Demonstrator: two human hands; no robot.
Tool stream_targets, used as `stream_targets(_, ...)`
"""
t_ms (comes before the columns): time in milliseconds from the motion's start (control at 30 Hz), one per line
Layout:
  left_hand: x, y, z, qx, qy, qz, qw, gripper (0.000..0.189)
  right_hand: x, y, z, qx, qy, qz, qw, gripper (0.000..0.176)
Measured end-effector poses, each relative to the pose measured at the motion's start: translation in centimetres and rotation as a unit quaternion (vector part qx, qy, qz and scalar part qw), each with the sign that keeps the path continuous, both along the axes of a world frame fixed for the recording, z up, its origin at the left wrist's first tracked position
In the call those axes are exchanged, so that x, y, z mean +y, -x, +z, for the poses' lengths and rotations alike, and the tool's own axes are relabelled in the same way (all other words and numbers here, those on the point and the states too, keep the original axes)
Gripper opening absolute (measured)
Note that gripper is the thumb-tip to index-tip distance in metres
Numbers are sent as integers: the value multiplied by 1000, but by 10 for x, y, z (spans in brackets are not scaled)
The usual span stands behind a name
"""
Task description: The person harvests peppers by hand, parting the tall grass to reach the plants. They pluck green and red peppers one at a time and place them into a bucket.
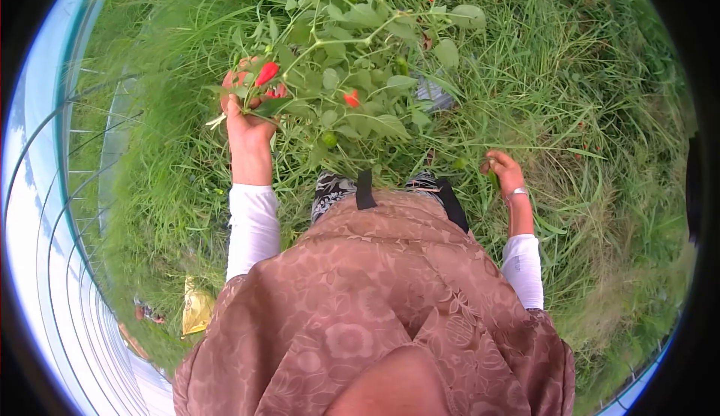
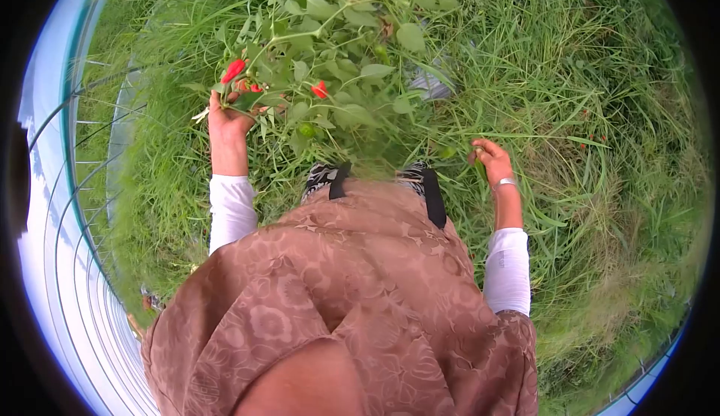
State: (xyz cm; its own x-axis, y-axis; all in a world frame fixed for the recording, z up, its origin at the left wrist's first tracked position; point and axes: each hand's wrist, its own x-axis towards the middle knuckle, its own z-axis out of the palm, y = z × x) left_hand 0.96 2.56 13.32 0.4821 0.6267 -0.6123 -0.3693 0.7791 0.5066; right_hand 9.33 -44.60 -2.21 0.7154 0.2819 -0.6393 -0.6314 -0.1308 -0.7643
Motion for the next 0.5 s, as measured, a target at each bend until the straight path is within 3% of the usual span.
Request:
stream_targets(67,-5,-4,6,4,-7,-48,999,33,3,5,2,-71,82,122,987,21)
stream_targets(100,-12,-9,12,46,-1,-21,999,32,4,9,1,-54,74,133,987,18)
stream_targets(233,-6,-10,0,39,-9,-20,999,32,14,20,12,2,57,175,983,18)
stream_targets(300,-8,-13,0,46,-10,-14,999,31,21,33,18,56,-3,244,968,16)
stream_targets(433,-10,-15,3,11,-4,-27,1000,30,23,81,4,62,78,296,950,18)
stream_targets(500,-10,-16,5,-1,23,-10,1000,30,11,104,-13,-246,171,306,904,20)
